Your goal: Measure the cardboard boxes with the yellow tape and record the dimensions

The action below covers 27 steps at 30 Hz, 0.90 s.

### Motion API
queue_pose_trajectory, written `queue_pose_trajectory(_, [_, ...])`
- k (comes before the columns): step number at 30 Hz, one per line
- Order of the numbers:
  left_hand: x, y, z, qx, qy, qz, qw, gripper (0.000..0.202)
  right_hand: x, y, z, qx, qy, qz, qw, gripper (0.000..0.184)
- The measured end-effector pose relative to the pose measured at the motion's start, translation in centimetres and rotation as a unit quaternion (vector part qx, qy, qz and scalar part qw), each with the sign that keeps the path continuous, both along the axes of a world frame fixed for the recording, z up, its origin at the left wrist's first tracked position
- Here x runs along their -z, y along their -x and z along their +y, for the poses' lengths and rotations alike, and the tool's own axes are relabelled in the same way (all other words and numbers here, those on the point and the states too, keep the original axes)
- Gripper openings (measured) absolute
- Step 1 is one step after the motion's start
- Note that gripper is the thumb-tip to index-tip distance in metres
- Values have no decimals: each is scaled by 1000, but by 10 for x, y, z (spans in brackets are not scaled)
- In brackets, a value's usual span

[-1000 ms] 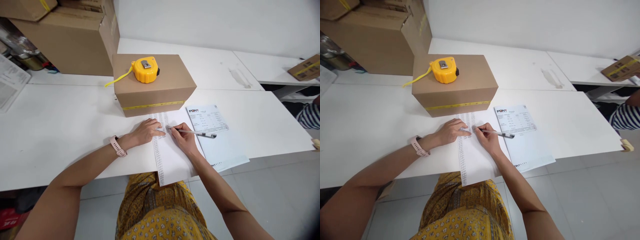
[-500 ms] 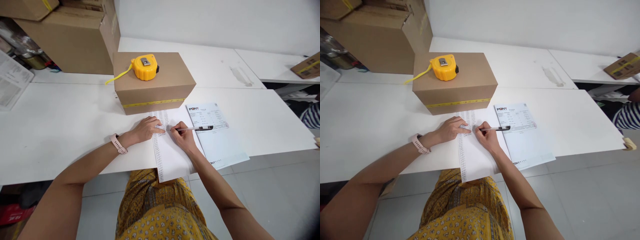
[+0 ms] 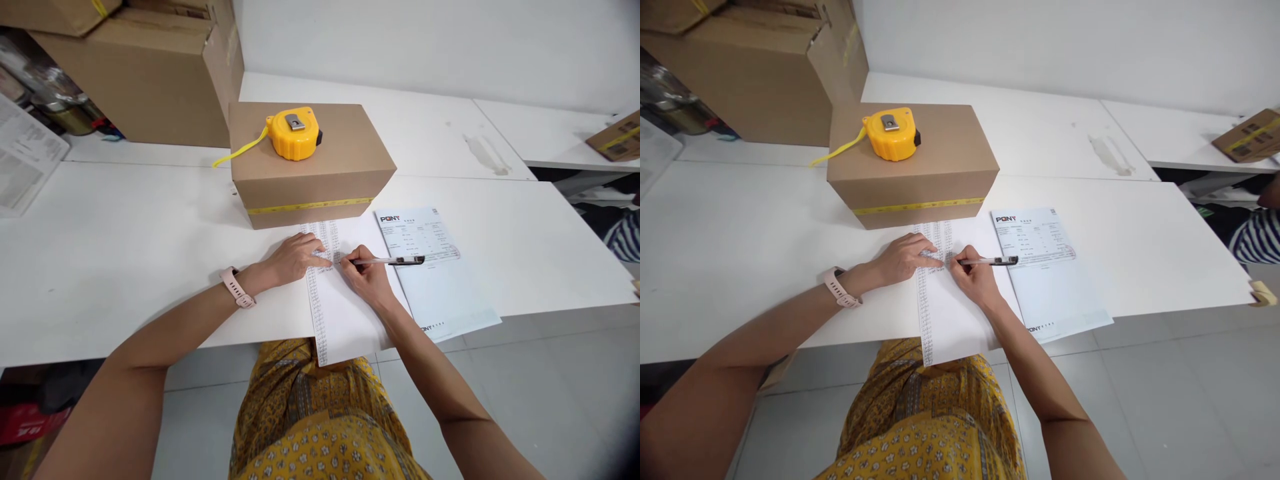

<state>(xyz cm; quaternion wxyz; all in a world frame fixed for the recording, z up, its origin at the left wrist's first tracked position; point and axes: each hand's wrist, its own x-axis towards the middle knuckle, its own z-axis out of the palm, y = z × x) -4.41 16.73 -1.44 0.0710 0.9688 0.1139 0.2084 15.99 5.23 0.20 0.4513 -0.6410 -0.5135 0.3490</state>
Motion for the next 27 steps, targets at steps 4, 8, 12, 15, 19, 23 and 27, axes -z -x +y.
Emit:
queue_pose_trajectory(4, [0,0,0,3,5,-3,1000,57,2,-1,0,2,1,-1,1000,24])
queue_pose_trajectory(8, [1,0,1,7,2,-11,1000,57,3,-1,0,2,1,8,1000,25])
queue_pose_trajectory(12, [1,0,1,6,-2,-16,1000,58,0,0,0,11,-2,12,1000,23])
queue_pose_trajectory(15, [1,1,0,2,2,-8,1000,58,-3,1,0,18,-4,15,1000,23])
queue_pose_trajectory(19, [1,1,0,4,3,-6,1000,57,-3,1,1,23,-3,9,1000,23])
queue_pose_trajectory(23, [1,1,1,8,1,-14,1000,58,-2,1,1,16,-4,14,1000,22])
queue_pose_trajectory(27, [2,1,1,14,-5,-30,999,58,-3,1,2,22,-4,11,1000,21])
